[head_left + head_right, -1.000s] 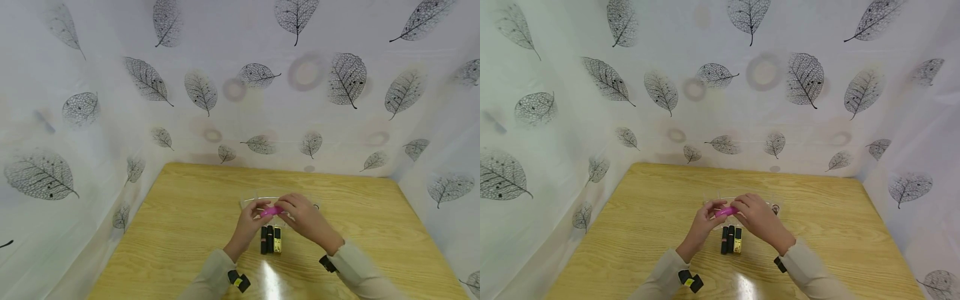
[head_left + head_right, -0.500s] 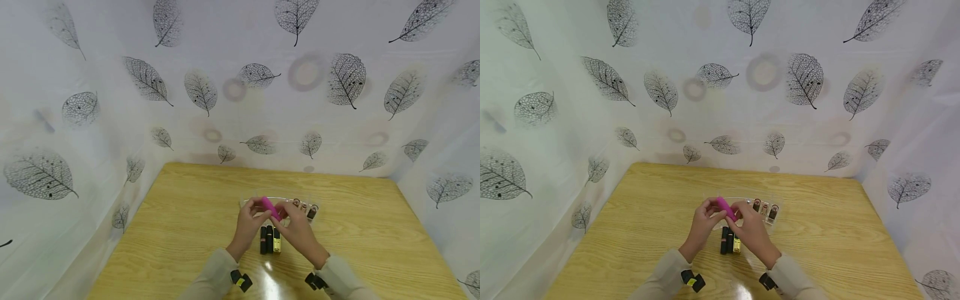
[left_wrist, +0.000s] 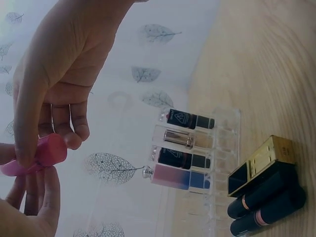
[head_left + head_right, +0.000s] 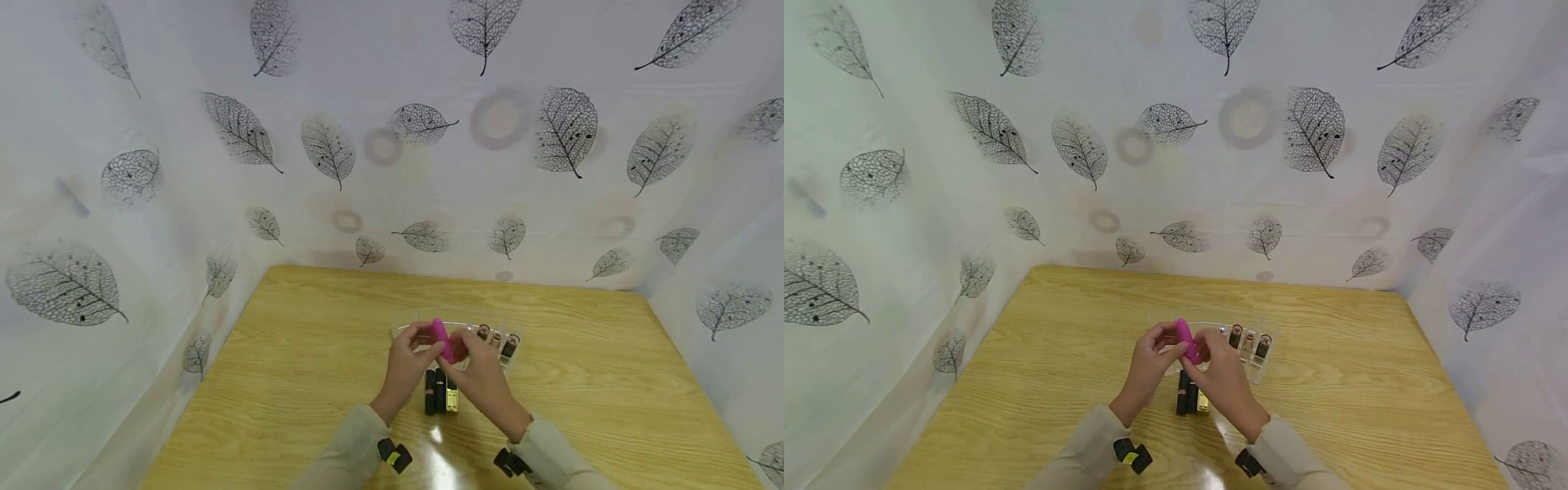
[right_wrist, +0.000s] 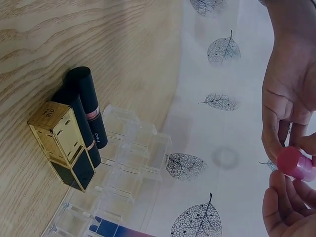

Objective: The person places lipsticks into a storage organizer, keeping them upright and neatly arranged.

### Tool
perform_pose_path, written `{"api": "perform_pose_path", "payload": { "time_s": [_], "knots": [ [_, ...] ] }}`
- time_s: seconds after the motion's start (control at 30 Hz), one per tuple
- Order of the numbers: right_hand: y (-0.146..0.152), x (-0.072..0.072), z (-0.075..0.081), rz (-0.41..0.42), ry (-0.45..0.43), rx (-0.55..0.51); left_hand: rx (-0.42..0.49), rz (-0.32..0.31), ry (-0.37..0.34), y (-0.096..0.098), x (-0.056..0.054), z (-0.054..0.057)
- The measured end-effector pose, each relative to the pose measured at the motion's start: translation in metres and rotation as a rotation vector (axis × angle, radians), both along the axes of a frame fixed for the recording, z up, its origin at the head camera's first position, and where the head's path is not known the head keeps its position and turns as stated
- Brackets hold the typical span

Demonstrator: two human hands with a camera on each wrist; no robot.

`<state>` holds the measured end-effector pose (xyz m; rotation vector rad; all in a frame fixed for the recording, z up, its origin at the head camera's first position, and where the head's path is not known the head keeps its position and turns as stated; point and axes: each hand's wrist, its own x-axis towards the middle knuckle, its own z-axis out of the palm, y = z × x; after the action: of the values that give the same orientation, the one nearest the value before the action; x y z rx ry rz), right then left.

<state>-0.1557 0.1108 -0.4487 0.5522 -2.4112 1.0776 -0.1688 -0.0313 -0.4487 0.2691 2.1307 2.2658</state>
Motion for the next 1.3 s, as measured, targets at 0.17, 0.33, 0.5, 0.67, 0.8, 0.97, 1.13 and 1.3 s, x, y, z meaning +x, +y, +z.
{"api": "perform_pose_path", "payload": {
  "time_s": [0.17, 0.33, 0.5, 0.67, 0.8, 0.97, 1.13, 1.3],
  "knots": [
    [0.001, 0.002, 0.002, 0.020, -0.010, 0.022, -0.014, -0.021, 0.002, -0.002, 0.000, 0.002],
    [0.002, 0.002, 0.003, 0.034, -0.005, 0.049, -0.034, -0.035, -0.002, -0.003, 0.001, 0.006],
    [0.005, 0.002, 0.003, 0.043, -0.016, 0.084, -0.054, -0.050, -0.006, -0.006, -0.002, 0.004],
    [0.019, -0.004, 0.006, 0.054, 0.024, 0.116, -0.043, -0.045, 0.020, -0.010, -0.009, 0.000],
    [0.043, -0.019, 0.012, 0.000, 0.075, 0.155, -0.047, -0.008, 0.039, -0.015, -0.015, -0.003],
    [0.083, -0.048, 0.011, -0.104, 0.096, 0.260, -0.071, 0.032, 0.065, -0.021, -0.021, -0.008],
    [0.121, -0.078, -0.011, -0.160, 0.086, 0.365, -0.101, 0.060, 0.073, -0.025, -0.022, -0.007],
    [0.148, -0.097, -0.044, -0.176, -0.032, 0.478, -0.135, 0.072, 0.046, -0.029, -0.017, 0.003]
  ]
}}
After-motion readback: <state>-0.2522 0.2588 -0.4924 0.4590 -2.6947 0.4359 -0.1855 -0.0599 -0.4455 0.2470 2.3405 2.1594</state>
